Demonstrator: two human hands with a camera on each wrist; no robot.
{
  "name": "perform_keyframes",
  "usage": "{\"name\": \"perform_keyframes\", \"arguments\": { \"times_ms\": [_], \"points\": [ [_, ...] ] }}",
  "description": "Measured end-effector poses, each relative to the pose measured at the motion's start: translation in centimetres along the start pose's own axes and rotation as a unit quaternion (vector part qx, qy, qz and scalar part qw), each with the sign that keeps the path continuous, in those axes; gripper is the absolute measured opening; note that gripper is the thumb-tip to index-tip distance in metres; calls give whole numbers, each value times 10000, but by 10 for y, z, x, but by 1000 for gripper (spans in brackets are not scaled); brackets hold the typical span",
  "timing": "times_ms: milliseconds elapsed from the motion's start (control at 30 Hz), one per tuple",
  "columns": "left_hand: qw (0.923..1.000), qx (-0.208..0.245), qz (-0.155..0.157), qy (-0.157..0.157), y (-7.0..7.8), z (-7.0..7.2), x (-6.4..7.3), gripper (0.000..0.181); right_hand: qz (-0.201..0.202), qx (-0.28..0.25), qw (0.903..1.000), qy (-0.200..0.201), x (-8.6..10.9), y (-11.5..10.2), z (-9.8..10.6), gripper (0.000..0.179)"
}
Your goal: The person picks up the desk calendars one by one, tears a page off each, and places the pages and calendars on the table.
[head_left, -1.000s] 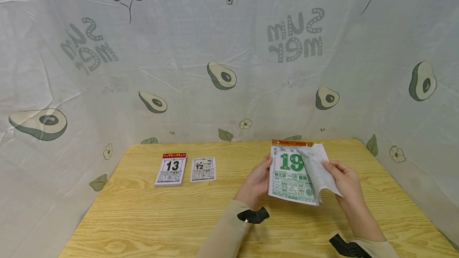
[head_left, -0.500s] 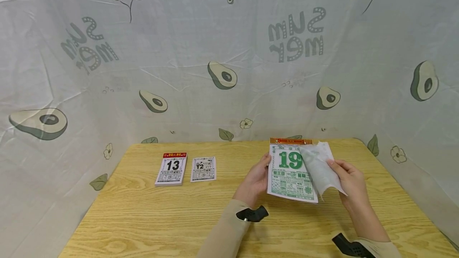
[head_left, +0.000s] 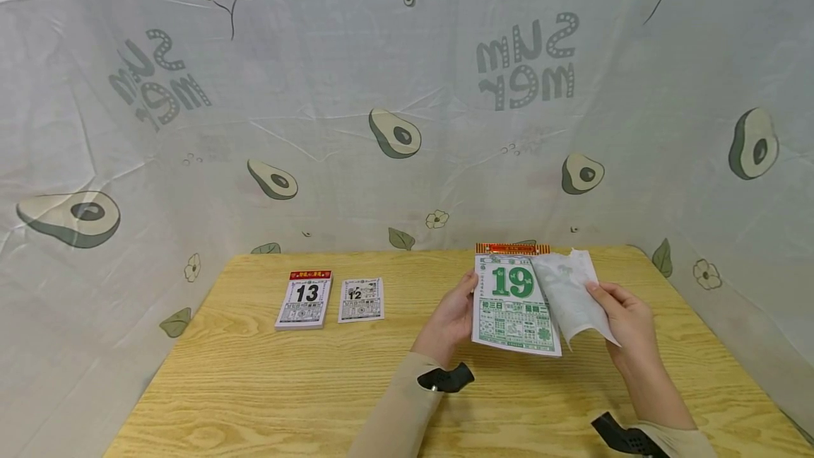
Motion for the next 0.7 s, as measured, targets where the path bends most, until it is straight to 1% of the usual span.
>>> {"name": "perform_keyframes", "arguments": {
  "times_ms": [200,367,600,700],
  "points": [
    [10000,35,-9,67,3,1,2,41,88,-156,9998,-91,1,-2,3,16],
    [9999,98,41,79,4,1,3,40,48,-258,9996,-44,-1,-5,5,16],
    [9999,38,-61,73,7,4,1,38,-29,-300,9994,178,-2,-11,10,15],
    [10000,-14,-85,38,7,5,1,37,-88,-428,9987,281,-3,-12,11,15]
  ]
}}
Point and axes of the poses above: each hand's wrist, its own x-axis away from the middle knuckle, its own z-axis out of the back of the hand, y = z × x, the point moved 1 cm from there along -x, towards the middle knuckle, and after that the axes turned 13 degrees about y, right-handed, at the moved point
